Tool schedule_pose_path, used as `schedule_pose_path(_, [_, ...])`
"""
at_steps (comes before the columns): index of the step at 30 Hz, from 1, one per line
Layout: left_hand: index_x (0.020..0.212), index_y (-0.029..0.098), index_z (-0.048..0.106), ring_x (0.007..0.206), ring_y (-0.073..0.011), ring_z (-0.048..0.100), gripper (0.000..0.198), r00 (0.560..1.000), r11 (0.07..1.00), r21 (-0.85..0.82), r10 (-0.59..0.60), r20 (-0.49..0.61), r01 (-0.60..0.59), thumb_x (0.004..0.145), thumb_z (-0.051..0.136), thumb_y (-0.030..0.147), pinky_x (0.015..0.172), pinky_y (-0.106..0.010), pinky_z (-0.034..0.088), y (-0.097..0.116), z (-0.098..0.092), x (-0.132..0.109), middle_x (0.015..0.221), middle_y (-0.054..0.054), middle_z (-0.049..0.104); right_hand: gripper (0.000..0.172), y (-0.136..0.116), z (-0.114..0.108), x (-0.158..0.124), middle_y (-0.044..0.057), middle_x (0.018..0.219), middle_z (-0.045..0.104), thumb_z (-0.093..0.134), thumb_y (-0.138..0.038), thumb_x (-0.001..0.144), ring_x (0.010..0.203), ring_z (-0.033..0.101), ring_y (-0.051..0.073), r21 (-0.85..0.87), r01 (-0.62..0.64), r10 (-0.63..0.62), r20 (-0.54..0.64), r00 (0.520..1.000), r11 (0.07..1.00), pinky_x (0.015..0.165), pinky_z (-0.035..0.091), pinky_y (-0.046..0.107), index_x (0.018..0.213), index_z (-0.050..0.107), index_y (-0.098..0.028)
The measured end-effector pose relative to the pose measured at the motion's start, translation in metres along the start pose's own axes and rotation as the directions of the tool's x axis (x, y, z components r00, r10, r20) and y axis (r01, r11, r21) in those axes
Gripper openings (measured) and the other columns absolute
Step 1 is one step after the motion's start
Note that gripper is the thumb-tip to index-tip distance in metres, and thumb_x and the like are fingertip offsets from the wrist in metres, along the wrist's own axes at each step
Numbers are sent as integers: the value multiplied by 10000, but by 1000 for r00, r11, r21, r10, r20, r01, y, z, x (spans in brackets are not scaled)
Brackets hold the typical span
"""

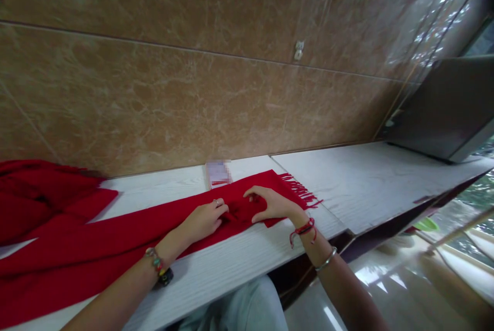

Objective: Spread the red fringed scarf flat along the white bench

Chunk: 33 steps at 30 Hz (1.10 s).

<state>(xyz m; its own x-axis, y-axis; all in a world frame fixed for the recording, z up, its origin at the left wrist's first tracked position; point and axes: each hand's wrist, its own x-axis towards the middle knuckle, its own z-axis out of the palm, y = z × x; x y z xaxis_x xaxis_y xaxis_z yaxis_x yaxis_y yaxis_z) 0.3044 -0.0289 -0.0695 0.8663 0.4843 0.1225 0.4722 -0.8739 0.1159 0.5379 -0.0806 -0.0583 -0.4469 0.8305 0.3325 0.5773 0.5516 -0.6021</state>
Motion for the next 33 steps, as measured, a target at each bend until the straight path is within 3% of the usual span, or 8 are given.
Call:
schedule_pose_path(3, [912, 183, 517, 865, -157, 524, 169, 999, 999, -43, -30, -39, 28, 775, 445, 116, 771, -259, 428, -4, 4, -2, 964, -40, 519, 609, -5, 6, 0, 47, 940, 548, 759, -282, 543, 809, 522, 161, -117, 33, -26, 60, 998, 993, 732, 449, 296, 1080, 497, -164])
schedule_pose_path(7, [919, 191, 519, 848, -151, 522, 181, 998, 996, -78, -38, -49, 34, 771, 445, 115, 753, -252, 427, -4, 4, -4, 946, -27, 526, 467, -9, 13, 0, 16, 832, 571, 651, -154, 658, 758, 529, 147, -193, 10, 8, 93, 996, 981, 724, 437, 286, 1099, 496, -178])
schedule_pose_path(12, [879, 183, 516, 807, -143, 518, 147, 996, 994, -94, -52, -65, 46, 777, 438, 112, 724, -239, 424, -3, 3, -5, 896, -23, 532, 664, -12, 5, -6, 66, 1032, 557, 686, -182, 599, 893, 525, 170, -102, 18, 1, 184, 983, 995, 810, 430, 302, 1208, 421, -168])
schedule_pose_path(17, [833, 182, 509, 791, -137, 515, 113, 996, 994, -96, -57, -73, 50, 780, 435, 115, 716, -234, 425, -4, 3, -6, 877, -20, 529, 480, -14, 5, -6, 59, 980, 599, 549, -47, 612, 861, 543, 167, -210, 7, 20, 124, 992, 978, 795, 434, 299, 1076, 546, -172])
schedule_pose_path(21, [855, 178, 520, 812, -137, 517, 139, 995, 993, -105, -64, -79, 55, 778, 431, 103, 740, -237, 420, -5, 5, -5, 898, -26, 537, 400, -12, 8, -5, 48, 951, 628, 532, -74, 662, 839, 570, 163, -221, -28, 44, 68, 997, 975, 784, 440, 290, 1042, 578, -186])
schedule_pose_path(25, [941, 191, 543, 844, -148, 518, 156, 997, 993, -115, 2, -71, -10, 830, 439, 228, 753, -247, 414, -3, 1, -8, 925, -32, 546, 522, -13, 4, -5, 74, 1128, 567, 635, -194, 653, 1006, 525, 191, -162, 4, 28, 192, 981, 987, 895, 392, 323, 1159, 508, -179])
schedule_pose_path(29, [1103, 222, 522, 916, -192, 516, 484, 992, 989, -78, 128, -4, -128, 709, 579, 497, 790, -284, 411, 3, -11, -17, 1050, -53, 523, 496, -15, 1, -5, 68, 1118, 567, 632, -167, 650, 1024, 511, 189, -196, 31, 24, 269, 963, 980, 918, 369, 314, 1136, 536, -184])
schedule_pose_path(33, [1096, 230, 548, 923, -181, 536, 339, 992, 993, 17, 120, 40, -121, 774, 534, 334, 794, -275, 418, 6, -17, -22, 1061, -47, 551, 437, -14, 2, -4, 58, 1058, 601, 594, -121, 669, 958, 544, 173, -213, 11, 37, 223, 974, 977, 879, 394, 294, 1100, 564, -184])
